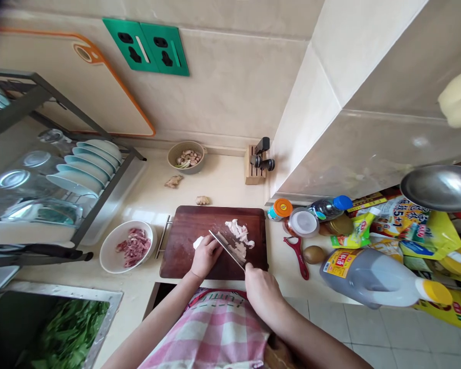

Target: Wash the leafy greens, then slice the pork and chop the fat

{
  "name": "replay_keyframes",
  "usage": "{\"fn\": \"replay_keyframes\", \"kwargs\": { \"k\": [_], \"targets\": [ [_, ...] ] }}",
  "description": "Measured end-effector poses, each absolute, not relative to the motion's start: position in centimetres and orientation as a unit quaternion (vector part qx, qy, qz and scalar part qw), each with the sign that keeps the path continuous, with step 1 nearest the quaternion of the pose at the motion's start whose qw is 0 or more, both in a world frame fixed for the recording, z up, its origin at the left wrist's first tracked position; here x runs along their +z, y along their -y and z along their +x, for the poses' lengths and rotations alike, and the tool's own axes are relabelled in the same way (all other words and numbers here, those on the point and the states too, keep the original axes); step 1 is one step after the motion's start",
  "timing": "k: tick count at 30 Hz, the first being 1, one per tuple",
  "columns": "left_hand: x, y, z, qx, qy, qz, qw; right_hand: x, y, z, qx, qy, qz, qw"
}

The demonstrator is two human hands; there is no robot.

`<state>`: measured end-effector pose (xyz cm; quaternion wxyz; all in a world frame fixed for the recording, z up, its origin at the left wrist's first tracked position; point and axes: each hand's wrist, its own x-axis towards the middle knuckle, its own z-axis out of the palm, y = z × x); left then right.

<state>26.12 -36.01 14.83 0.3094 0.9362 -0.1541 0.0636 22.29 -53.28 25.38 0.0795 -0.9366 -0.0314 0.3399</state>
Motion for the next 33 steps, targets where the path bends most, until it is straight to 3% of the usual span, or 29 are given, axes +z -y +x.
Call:
{"fn": "replay_keyframes", "kwargs": {
  "k": [8,17,26,33],
  "targets": [
    [14.9,36.0,26.3,0.045,0.149,0.932,0.328,22.5,50.3,25.4,0.308,0.046,-0.945,0.103],
    [15.0,35.7,26.1,0.047,0.164,0.930,0.327,22.9,50.2,27.4,0.290,0.024,-0.947,0.132],
    [14.7,35.5,26.2,0.054,0.170,0.925,0.335,25.0,53.4,21.1,0.325,0.039,-0.942,0.081],
    [14.7,35.6,26.7,0.046,0.146,0.933,0.325,22.8,49.5,26.2,0.298,0.042,-0.949,0.090]
  ]
}}
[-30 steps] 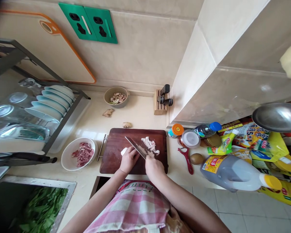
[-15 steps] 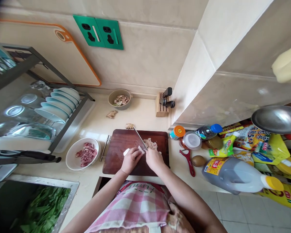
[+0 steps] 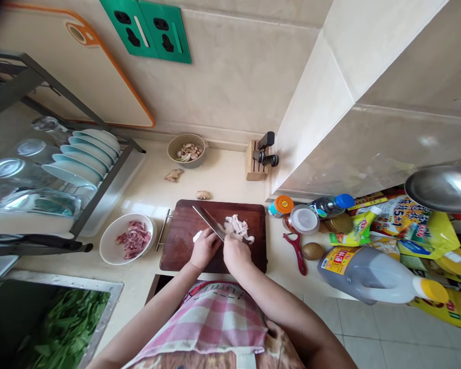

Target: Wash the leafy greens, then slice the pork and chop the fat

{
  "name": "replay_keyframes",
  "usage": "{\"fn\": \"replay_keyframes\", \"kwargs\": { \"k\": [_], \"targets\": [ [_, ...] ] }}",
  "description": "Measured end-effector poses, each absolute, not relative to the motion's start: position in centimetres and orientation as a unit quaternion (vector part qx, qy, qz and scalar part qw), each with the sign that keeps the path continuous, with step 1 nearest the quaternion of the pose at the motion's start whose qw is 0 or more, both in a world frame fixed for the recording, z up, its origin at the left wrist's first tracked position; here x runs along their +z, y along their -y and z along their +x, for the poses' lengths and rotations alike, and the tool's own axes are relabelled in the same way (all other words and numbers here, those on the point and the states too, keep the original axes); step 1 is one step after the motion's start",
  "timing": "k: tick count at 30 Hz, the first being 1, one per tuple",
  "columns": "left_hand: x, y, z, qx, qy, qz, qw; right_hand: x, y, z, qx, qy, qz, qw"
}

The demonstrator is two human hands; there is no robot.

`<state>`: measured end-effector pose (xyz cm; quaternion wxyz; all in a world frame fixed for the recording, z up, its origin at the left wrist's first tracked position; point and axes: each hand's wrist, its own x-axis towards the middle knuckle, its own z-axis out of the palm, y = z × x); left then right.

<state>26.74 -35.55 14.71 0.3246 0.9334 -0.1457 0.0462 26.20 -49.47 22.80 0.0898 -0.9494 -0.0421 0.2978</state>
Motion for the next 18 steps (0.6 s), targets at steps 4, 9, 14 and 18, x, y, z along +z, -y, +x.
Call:
{"fn": "replay_keyframes", "kwargs": {
  "k": [4,9,14,18],
  "targets": [
    [14.9,35.7,26.9,0.044,0.157,0.936,0.311,22.4,50.1,25.8,0.293,0.055,-0.949,0.108],
    [14.7,36.0,26.5,0.052,0.168,0.934,0.310,22.5,50.8,24.7,0.314,0.037,-0.944,0.095],
    [14.6,35.8,26.2,0.052,0.176,0.933,0.311,22.6,48.7,28.0,0.286,0.050,-0.949,0.124],
    [14.6,35.7,26.0,0.065,0.165,0.933,0.313,23.5,51.6,25.8,0.291,0.044,-0.947,0.130]
  ]
}}
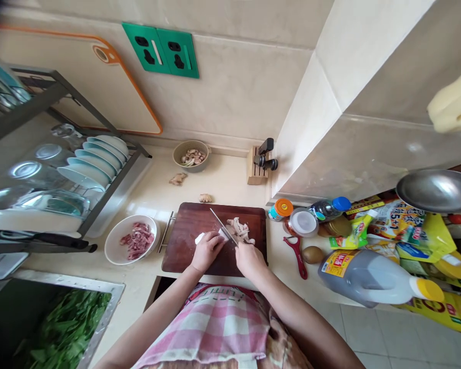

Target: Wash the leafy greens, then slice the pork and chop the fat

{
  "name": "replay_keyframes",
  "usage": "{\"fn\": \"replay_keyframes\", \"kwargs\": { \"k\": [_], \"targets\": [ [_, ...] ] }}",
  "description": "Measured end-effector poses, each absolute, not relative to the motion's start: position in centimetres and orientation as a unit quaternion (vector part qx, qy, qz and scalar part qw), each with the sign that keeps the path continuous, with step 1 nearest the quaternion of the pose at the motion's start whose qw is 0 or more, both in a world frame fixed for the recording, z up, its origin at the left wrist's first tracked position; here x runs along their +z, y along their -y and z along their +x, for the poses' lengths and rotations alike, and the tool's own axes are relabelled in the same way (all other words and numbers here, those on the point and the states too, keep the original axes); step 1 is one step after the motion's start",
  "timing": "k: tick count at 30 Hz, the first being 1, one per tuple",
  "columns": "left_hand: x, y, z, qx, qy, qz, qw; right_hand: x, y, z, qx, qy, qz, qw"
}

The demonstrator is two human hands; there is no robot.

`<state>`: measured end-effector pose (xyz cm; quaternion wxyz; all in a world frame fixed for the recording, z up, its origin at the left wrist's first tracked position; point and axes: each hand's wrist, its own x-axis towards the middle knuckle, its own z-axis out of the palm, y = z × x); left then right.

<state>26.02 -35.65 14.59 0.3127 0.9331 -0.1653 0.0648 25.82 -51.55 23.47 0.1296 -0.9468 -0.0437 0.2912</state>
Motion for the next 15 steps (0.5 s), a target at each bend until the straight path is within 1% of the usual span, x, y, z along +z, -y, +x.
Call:
{"fn": "replay_keyframes", "kwargs": {
  "k": [3,7,11,15],
  "targets": [
    [14.6,35.6,26.0,0.067,0.168,0.933,0.312,24.6,53.6,23.0,0.292,0.047,-0.949,0.111],
    [14.6,35.6,26.1,0.066,0.167,0.934,0.308,25.2,52.8,22.4,0.311,0.043,-0.946,0.076],
    [14.7,35.8,26.4,0.054,0.154,0.935,0.314,24.1,51.0,24.4,0.310,0.044,-0.946,0.084],
    [14.5,36.0,26.6,0.055,0.140,0.938,0.313,23.8,52.5,23.6,0.311,0.046,-0.946,0.080]
  ]
}}
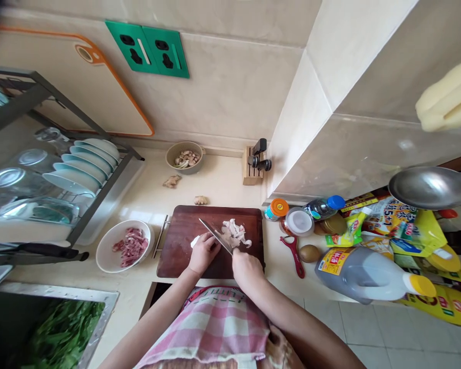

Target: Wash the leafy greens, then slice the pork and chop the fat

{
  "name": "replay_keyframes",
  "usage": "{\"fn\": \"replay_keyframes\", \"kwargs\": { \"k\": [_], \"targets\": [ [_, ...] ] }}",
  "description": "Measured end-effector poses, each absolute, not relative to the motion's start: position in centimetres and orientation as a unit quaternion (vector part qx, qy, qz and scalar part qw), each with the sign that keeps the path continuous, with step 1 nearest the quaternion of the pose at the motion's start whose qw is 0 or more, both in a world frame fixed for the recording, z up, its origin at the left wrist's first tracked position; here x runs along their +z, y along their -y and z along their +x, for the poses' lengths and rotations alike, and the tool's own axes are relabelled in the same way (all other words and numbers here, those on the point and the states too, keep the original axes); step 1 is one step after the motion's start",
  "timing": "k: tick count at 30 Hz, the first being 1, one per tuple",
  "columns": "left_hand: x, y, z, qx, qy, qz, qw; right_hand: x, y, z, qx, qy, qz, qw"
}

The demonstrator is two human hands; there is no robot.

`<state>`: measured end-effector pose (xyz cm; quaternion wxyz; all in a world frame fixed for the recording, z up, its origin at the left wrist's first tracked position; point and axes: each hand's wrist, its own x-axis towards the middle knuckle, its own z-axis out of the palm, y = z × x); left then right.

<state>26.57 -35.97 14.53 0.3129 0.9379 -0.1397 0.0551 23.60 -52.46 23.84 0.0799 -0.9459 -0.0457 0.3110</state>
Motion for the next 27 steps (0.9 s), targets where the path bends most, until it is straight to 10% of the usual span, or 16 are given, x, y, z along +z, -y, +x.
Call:
{"fn": "replay_keyframes", "kwargs": {
  "k": [27],
  "targets": [
    [14.2,35.8,26.6,0.062,0.135,0.939,0.311,24.2,53.9,23.6,0.282,0.054,-0.952,0.108]
  ]
}}
